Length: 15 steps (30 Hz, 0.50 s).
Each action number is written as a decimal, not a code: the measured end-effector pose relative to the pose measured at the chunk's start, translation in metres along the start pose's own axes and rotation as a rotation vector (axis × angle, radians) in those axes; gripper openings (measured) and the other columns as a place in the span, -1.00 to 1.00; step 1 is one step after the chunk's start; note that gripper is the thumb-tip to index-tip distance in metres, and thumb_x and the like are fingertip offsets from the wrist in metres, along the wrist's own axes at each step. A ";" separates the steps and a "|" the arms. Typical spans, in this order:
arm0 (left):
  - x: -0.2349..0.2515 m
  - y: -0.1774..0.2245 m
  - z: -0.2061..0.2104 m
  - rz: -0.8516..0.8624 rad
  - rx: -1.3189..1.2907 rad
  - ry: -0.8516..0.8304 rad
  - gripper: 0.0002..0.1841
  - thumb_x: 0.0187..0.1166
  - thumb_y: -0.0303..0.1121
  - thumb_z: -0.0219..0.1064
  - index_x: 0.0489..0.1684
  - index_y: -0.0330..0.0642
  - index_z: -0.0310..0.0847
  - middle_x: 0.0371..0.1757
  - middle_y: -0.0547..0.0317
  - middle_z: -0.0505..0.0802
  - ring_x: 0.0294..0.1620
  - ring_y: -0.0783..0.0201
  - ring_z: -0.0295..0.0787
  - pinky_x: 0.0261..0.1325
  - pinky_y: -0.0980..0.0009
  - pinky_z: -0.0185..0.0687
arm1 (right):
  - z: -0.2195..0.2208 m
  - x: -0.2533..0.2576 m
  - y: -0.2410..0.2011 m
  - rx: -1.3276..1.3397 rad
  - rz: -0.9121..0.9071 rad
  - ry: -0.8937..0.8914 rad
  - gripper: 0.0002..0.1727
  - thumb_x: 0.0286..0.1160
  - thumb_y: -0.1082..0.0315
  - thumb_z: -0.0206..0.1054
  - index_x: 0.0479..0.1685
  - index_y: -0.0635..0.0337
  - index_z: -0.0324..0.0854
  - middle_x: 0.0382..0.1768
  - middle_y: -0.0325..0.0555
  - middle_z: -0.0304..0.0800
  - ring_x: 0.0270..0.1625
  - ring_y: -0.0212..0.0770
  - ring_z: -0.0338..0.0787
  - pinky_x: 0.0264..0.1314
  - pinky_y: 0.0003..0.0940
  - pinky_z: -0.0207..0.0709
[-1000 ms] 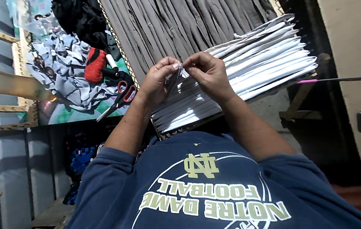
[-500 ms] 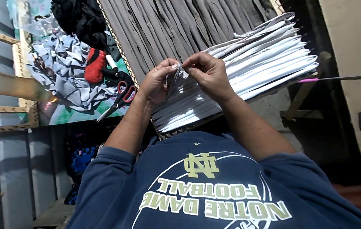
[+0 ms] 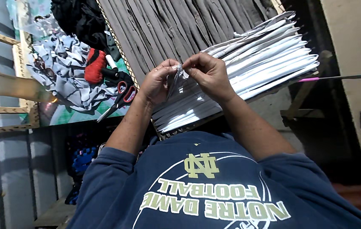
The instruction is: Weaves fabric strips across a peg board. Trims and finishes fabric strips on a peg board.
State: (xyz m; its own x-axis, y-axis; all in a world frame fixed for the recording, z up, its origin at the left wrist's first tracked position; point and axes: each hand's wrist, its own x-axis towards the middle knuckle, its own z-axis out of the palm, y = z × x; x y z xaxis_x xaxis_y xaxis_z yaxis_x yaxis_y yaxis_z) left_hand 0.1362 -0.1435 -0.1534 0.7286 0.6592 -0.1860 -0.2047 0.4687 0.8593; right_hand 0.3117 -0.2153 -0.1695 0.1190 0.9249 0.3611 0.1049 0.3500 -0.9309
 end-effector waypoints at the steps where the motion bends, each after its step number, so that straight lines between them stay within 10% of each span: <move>1: 0.000 0.000 0.001 0.002 0.010 0.007 -0.73 0.74 -0.42 -0.03 -0.26 0.01 0.61 -0.37 0.33 0.77 -0.35 0.49 0.71 -0.24 0.55 0.68 | 0.000 0.000 0.000 -0.017 -0.006 -0.001 -0.86 0.55 0.55 0.29 -0.09 0.33 0.75 -0.10 -0.12 0.76 -0.11 -0.49 0.73 -0.03 -0.64 0.64; 15: -0.002 0.001 0.008 -0.004 0.065 0.052 -0.75 0.76 -0.36 -0.05 -0.26 0.02 0.56 -0.38 0.35 0.75 -0.35 0.49 0.71 -0.23 0.54 0.67 | 0.000 -0.002 -0.002 -0.010 -0.022 0.001 -0.87 0.55 0.55 0.28 -0.09 0.33 0.74 -0.11 -0.13 0.77 -0.08 -0.49 0.73 0.02 -0.62 0.64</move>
State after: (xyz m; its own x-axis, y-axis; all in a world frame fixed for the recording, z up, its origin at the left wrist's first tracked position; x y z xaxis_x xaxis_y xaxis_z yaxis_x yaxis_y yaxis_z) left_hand 0.1396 -0.1488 -0.1479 0.6937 0.6883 -0.2123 -0.1581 0.4331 0.8874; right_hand 0.3107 -0.2184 -0.1681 0.1175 0.9167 0.3818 0.1171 0.3690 -0.9220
